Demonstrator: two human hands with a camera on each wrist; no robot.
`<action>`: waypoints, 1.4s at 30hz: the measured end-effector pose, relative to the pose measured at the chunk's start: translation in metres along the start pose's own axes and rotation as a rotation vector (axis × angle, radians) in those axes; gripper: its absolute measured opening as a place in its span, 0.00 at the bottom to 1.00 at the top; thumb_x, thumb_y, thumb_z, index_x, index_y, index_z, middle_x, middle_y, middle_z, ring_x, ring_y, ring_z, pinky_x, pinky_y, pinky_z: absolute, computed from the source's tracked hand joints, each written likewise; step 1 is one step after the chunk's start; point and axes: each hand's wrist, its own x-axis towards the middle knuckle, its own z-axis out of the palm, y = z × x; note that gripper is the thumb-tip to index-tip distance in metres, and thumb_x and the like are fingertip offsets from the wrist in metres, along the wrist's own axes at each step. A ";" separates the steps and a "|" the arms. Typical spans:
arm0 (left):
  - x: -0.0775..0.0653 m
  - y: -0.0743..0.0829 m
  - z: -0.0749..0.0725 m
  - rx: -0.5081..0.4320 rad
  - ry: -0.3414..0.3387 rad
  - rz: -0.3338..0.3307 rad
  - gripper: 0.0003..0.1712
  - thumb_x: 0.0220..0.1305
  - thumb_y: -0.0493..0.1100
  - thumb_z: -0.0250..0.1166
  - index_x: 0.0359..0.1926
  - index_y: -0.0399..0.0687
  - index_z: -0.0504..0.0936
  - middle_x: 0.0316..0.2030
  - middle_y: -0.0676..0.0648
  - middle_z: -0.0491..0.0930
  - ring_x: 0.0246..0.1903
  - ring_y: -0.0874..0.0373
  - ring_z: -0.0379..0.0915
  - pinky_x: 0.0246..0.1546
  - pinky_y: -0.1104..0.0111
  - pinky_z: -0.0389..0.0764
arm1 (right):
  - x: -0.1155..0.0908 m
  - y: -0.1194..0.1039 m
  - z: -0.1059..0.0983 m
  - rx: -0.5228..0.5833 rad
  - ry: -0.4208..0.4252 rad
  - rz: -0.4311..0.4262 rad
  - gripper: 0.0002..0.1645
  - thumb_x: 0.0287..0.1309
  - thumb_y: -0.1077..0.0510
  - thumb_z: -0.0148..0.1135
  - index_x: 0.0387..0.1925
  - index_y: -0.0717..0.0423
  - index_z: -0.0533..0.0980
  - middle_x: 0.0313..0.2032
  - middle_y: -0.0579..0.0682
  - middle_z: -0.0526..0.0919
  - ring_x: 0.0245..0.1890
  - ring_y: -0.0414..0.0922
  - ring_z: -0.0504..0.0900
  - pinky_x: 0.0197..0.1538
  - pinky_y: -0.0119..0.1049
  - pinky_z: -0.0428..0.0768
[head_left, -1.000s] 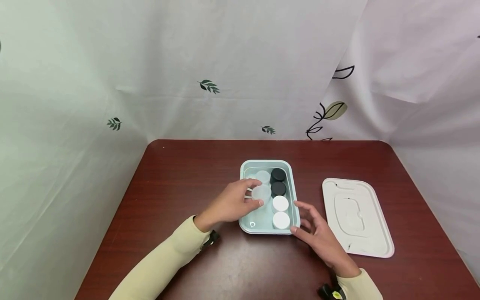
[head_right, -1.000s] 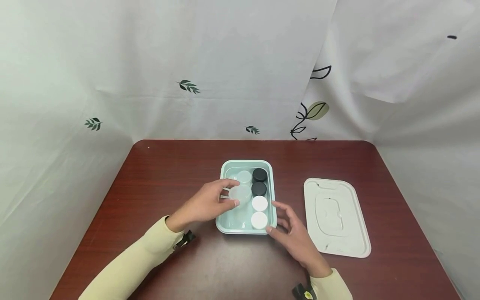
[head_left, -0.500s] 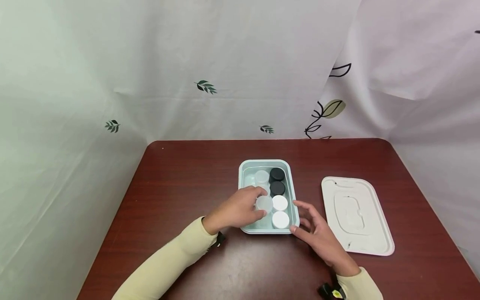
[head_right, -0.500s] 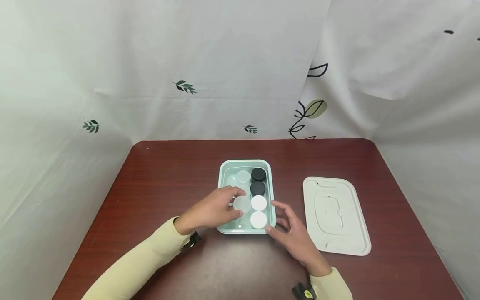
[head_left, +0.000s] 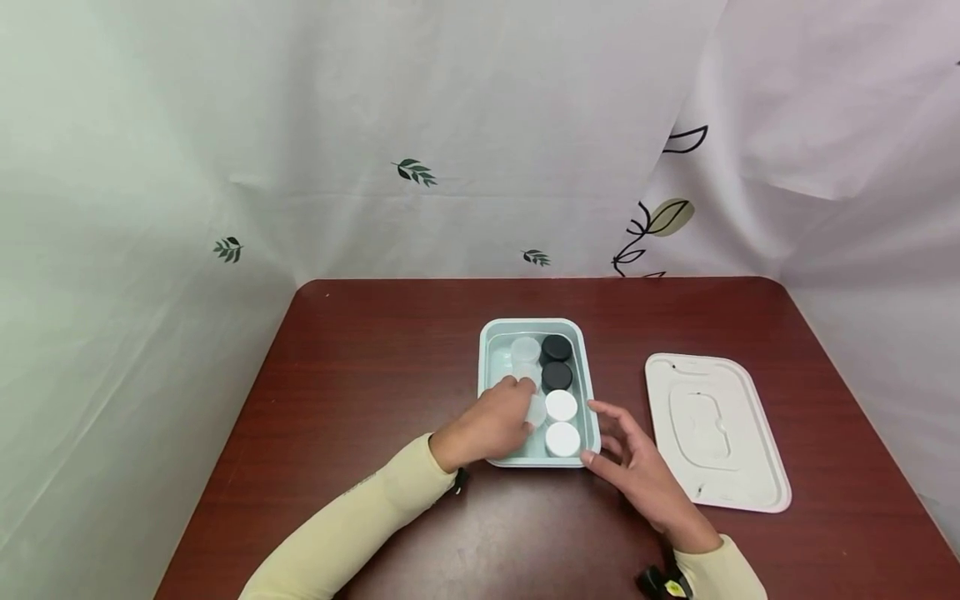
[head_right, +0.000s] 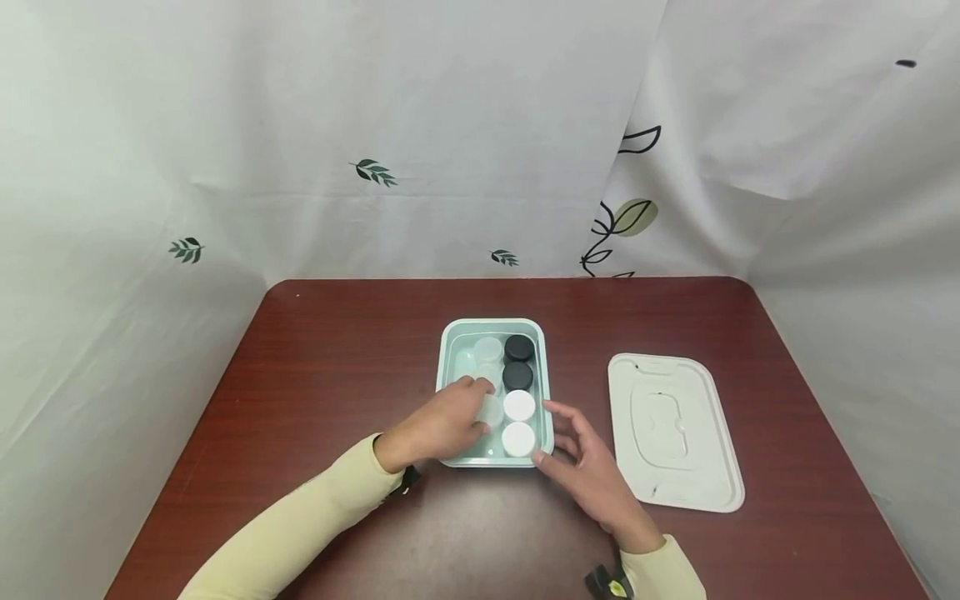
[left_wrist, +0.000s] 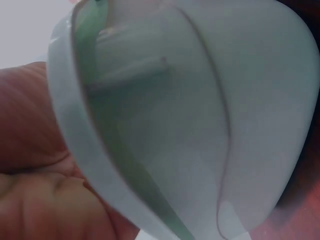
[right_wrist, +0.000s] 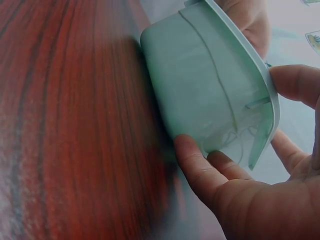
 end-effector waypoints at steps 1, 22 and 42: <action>0.000 0.001 0.001 0.018 0.007 -0.003 0.16 0.66 0.37 0.71 0.50 0.38 0.77 0.39 0.41 0.78 0.33 0.50 0.75 0.38 0.61 0.80 | 0.000 0.000 0.000 -0.001 0.002 0.002 0.40 0.70 0.61 0.69 0.78 0.52 0.62 0.68 0.66 0.72 0.57 0.36 0.84 0.51 0.31 0.85; -0.006 0.008 0.021 0.251 0.296 0.153 0.04 0.65 0.27 0.62 0.40 0.36 0.76 0.33 0.41 0.70 0.17 0.55 0.63 0.18 0.67 0.69 | -0.001 -0.001 0.000 -0.010 0.006 0.005 0.40 0.70 0.61 0.68 0.77 0.50 0.62 0.68 0.65 0.71 0.57 0.35 0.84 0.51 0.31 0.85; -0.012 0.017 0.006 0.260 0.283 0.096 0.13 0.64 0.41 0.75 0.43 0.39 0.81 0.36 0.43 0.76 0.24 0.52 0.75 0.27 0.64 0.82 | -0.003 -0.005 -0.006 -0.025 0.045 -0.062 0.41 0.70 0.64 0.68 0.79 0.53 0.62 0.66 0.67 0.75 0.57 0.39 0.86 0.51 0.32 0.85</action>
